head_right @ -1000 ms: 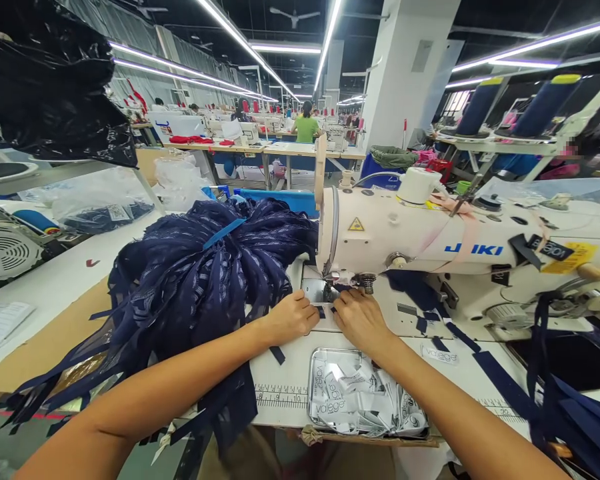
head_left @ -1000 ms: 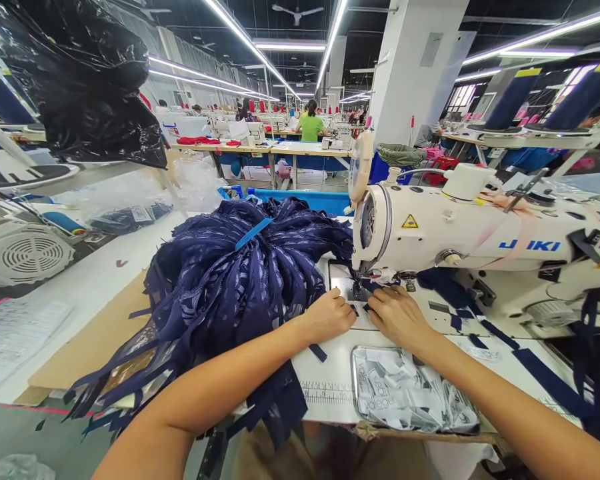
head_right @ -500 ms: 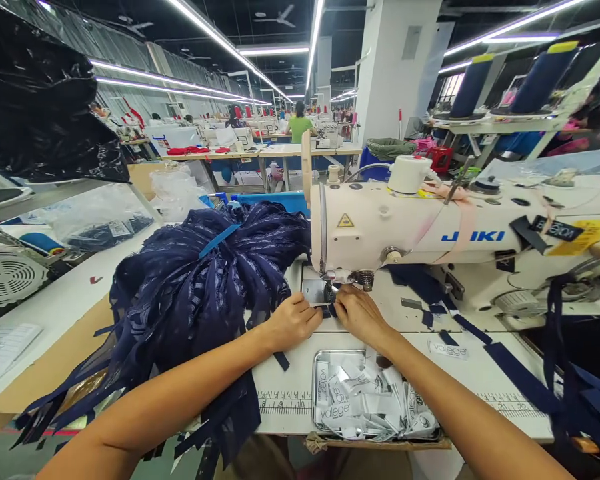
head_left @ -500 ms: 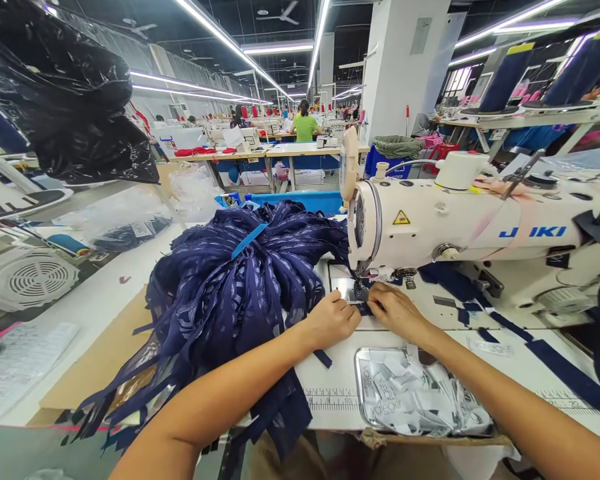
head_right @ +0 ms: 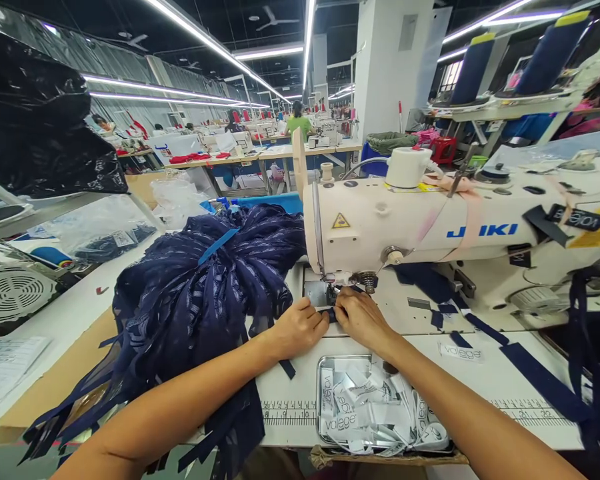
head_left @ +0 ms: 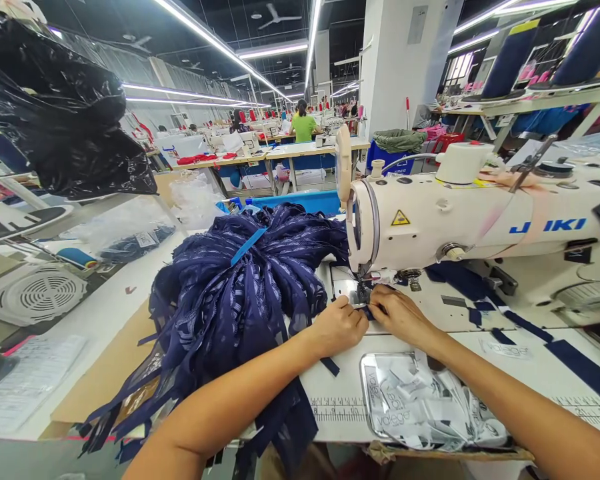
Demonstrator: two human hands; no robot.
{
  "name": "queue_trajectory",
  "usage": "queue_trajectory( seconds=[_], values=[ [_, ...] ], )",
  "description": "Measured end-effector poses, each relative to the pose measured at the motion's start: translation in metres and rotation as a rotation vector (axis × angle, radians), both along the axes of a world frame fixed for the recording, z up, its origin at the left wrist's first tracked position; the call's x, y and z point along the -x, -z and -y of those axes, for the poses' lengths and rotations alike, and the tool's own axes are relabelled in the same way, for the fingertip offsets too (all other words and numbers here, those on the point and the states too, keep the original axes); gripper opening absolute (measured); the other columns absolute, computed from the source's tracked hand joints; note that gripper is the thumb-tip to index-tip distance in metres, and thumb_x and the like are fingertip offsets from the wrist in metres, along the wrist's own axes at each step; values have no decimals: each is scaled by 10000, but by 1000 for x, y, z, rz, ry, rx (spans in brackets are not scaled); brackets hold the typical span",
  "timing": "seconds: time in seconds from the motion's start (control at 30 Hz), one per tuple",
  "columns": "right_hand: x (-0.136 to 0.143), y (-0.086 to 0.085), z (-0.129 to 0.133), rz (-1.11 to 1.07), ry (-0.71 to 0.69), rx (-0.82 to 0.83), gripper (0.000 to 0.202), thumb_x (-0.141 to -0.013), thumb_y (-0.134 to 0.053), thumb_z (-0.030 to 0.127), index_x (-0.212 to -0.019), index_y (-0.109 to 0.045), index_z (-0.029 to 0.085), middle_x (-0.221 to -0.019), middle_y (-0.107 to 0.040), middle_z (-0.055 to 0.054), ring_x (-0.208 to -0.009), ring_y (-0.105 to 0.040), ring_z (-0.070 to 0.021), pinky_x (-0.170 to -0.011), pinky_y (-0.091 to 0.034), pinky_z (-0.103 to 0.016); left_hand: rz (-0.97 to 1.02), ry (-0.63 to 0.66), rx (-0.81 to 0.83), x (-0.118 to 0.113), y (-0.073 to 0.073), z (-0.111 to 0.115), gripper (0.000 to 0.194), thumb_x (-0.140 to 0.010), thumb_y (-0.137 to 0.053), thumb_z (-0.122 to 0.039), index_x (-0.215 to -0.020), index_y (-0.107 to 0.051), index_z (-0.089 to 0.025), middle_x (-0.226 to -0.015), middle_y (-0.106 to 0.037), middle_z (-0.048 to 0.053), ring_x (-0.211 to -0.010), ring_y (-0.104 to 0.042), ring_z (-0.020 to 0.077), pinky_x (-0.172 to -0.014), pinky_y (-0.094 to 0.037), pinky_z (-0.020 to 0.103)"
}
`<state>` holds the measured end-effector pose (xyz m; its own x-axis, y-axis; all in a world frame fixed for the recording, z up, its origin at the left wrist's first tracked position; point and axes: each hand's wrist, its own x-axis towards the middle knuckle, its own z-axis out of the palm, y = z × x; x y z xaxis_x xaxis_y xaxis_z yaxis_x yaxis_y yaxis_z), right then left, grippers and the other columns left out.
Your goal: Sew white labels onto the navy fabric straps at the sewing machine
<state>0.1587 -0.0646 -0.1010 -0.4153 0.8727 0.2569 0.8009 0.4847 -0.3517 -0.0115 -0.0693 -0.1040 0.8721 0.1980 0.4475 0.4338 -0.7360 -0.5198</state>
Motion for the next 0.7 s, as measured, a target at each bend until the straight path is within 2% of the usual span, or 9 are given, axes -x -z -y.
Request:
queue_trajectory(
  seconds=[0.13, 0.3, 0.43, 0.53, 0.6, 0.7],
  values=[
    [1, 1, 1, 22, 15, -13, 236, -807, -364, 158, -617, -500, 189, -733, -537, -30, -664, -528, -150, -621, -395, -271, -60, -38, 53, 0, -1, 1, 212, -839, -344, -55, -782, -547, -67, -546, -551, 31, -488, -507, 131, -564, -332, 290],
    [2, 1, 3, 9, 17, -19, 234, -811, -350, 168, -657, -526, 185, -746, -540, -37, -663, -526, -156, -620, -409, -283, -103, -58, 98, -2, -2, 1, 210, -821, -357, -43, -739, -547, -79, -547, -553, 37, -494, -516, 138, -567, -334, 291],
    [-5, 2, 4, -155, -23, 77, 247, -838, -382, 242, -692, -573, 187, -774, -566, -35, -710, -549, -161, -665, -435, -297, -72, -51, 105, -2, -2, 0, 187, -803, -385, -43, -727, -554, -75, -529, -548, 29, -477, -509, 137, -571, -331, 290],
    [-11, 2, 5, -273, -106, 135, 236, -837, -412, 261, -765, -630, 206, -844, -598, -34, -806, -563, -162, -734, -448, -302, -68, -40, 116, -2, -3, -1, 175, -790, -399, -37, -717, -554, -74, -515, -542, 25, -471, -506, 137, -575, -325, 294],
    [-15, 3, 7, -242, -147, 109, 225, -824, -427, 230, -810, -652, 224, -884, -602, -33, -850, -560, -167, -766, -448, -319, -76, -39, 128, -2, -3, -1, 173, -785, -404, -34, -704, -551, -78, -517, -543, 25, -479, -510, 140, -585, -325, 300],
    [-14, 3, 13, -97, -166, -22, 244, -814, -429, 175, -872, -658, 236, -921, -595, -40, -862, -549, -176, -759, -455, -334, -96, -50, 164, -3, -3, -1, 173, -789, -410, -38, -691, -545, -86, -531, -548, 26, -499, -518, 142, -605, -330, 306]
  ],
)
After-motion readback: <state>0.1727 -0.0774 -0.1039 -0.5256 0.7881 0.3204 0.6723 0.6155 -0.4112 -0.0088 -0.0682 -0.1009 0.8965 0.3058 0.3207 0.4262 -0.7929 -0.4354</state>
